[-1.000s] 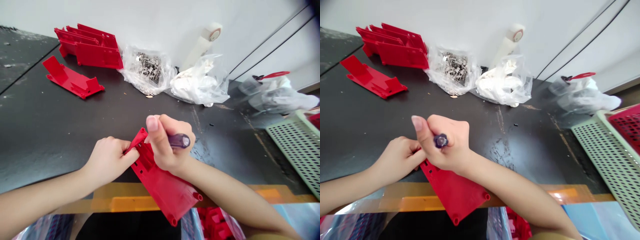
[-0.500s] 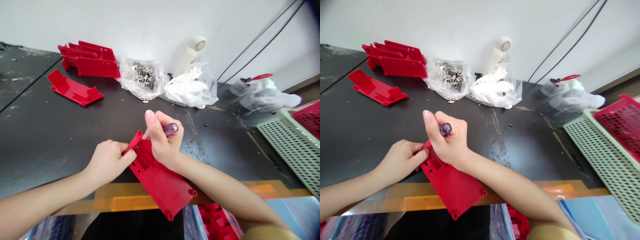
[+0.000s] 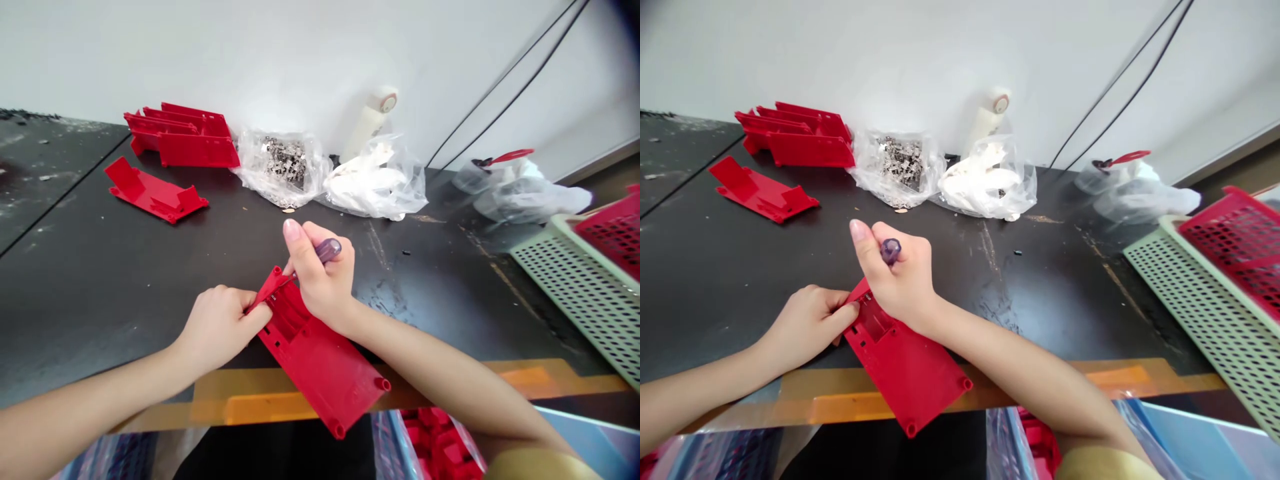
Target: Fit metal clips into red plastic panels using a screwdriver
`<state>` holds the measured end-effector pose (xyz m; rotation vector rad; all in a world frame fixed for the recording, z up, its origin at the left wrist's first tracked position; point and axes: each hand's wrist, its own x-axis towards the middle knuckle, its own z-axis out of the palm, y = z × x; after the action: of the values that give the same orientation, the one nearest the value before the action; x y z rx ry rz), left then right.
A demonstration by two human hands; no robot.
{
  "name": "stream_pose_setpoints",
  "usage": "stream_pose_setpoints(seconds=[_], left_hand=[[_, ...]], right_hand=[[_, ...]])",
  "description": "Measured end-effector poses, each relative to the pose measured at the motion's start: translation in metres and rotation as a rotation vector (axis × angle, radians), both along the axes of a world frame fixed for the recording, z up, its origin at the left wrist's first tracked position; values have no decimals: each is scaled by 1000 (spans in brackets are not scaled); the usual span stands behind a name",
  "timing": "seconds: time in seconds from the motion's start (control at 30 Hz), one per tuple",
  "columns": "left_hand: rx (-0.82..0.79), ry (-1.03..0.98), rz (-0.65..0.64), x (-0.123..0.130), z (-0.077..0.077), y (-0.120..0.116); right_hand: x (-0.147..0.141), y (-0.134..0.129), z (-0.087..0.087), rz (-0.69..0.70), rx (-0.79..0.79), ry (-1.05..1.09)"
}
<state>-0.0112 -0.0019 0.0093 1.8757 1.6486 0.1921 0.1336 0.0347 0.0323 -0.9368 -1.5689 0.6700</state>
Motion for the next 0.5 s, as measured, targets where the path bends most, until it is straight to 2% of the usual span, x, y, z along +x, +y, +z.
stream_pose_setpoints(seconds=[0.13,0.37,0.5], left_hand=[[-13,-5,12,0,-1,2],[-7,3,1,1,0,2],[-7,2,-4,1,0,2]], right_hand=[[0,0,-2,-4,24,19],[7,13,-8,-29,-51,95],[7,12,-6,-33,-34,87]])
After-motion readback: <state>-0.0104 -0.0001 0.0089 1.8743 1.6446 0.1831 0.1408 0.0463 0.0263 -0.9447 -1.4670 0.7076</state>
